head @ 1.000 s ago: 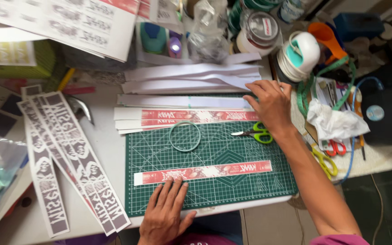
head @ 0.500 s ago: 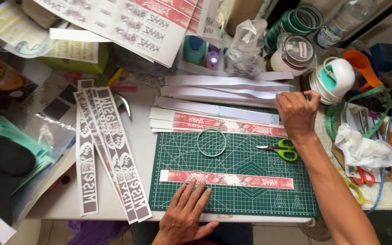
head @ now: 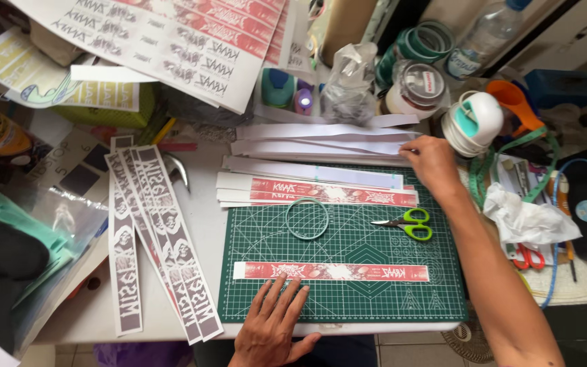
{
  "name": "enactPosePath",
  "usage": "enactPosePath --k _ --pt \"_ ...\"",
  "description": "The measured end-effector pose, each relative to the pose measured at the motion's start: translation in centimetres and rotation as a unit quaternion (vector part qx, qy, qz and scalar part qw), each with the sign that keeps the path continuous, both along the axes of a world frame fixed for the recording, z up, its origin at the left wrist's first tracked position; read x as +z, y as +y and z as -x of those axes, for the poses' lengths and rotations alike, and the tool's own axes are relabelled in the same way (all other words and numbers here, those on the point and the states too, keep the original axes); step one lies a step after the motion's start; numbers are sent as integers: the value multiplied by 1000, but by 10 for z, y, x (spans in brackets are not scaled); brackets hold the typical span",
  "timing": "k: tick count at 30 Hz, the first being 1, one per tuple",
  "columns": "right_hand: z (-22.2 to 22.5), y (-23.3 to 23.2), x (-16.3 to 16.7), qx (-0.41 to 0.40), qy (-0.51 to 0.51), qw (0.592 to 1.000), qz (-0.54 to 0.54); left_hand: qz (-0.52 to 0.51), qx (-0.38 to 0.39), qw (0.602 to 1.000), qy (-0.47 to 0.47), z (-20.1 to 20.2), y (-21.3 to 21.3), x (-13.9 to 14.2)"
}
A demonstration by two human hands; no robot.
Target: The person assembles long white paper strips by applying small pieces of tape to their ends and pressing them together. They use green-handled scissors to cut a green plastic ring and place it on the table. The person repeats the taping and joining process on multiple strips on a green cutting mat.
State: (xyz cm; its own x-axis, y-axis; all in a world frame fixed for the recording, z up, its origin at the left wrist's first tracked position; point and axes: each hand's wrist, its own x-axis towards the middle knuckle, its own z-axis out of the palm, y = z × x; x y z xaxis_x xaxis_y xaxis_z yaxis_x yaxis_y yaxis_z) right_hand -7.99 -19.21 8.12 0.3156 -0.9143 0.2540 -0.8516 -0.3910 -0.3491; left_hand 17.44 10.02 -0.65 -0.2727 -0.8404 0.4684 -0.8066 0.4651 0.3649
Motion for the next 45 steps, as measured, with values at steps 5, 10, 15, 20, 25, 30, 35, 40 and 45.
enactPosePath --k 5,10,15,20,25,30,35,40,45 --pt "-6 1 11 -58 89 994 10 3 -2 1000 12 2 1 -2" --pt "-3 12 27 43 129 958 252 0 10 992 129 -1 2 3" --pt "-14 44 66 139 179 926 302 95 42 956 273 -1 -39 32" --pt "-41 111 117 234 114 938 228 126 11 948 292 12 -112 86" --pt "-26 162 147 212 -42 969 120 70 -1 945 321 10 -121 112" --pt "16 160 142 68 -110 986 -109 -197 -125 899 372 -5 -96 122" --pt "61 147 112 47 -174 958 -221 -366 -122 847 366 -28 -77 136" --pt "120 162 72 -16 -125 914 -387 -474 0 849 232 -63 -44 116" --pt "142 213 0 -93 -124 864 -478 -467 30 857 213 -75 -15 78"
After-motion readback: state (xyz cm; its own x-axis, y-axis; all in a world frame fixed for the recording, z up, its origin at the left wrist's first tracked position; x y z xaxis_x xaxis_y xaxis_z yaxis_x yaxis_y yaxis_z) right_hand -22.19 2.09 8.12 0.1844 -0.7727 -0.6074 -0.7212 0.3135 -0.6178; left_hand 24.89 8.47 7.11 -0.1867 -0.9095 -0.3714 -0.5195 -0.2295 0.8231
